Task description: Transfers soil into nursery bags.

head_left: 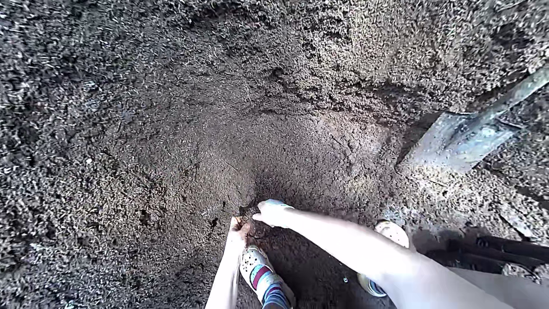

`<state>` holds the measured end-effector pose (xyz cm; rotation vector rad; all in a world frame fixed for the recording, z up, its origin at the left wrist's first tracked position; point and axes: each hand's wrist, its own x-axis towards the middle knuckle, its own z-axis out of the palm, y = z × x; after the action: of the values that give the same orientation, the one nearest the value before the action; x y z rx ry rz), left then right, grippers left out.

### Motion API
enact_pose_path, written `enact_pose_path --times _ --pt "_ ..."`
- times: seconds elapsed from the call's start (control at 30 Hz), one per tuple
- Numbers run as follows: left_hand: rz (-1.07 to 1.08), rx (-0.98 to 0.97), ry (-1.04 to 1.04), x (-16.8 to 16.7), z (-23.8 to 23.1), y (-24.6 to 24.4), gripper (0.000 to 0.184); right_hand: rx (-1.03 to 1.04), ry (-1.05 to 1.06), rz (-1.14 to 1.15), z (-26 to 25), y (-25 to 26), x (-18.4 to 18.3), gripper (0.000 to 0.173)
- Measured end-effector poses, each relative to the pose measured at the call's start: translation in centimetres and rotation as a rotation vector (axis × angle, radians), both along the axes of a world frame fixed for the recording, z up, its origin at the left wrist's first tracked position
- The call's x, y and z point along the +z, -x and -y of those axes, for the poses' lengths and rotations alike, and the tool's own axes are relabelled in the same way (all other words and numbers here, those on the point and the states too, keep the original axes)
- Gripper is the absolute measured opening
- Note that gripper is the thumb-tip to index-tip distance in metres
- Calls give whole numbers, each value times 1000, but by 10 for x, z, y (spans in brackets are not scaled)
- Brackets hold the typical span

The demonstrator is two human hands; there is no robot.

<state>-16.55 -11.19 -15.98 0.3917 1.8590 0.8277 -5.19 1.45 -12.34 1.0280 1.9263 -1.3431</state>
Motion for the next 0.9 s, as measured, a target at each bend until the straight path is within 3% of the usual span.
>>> enact_pose_path --times 0.13,0.23,0.3,0.5,0.6,0.73,0.8,0.9 --pt "-120 17 -101 -3 6 -7 25 71 -77 -34 10 2 30 45" --pt "-231 -21 -95 -6 11 -3 20 161 -128 -118 -12 6 13 45" --pt "-232 -46 -119 -7 17 1 22 112 -128 -205 -39 18 5 50" --pt "-273 -145 -51 -10 17 1 30 198 -459 -457 -91 89 -57 38" --pt "-242 -138 -16 -10 17 3 32 267 -476 -361 -78 84 -98 42" --pt "-179 -135 -17 -11 27 4 36 277 -359 -104 -67 39 -135 62" --pt "-146 -165 2 -10 28 7 38 322 -306 -8 -69 20 -141 69" --pt "-86 -219 35 -3 27 12 49 328 -236 61 -71 0 -121 63"
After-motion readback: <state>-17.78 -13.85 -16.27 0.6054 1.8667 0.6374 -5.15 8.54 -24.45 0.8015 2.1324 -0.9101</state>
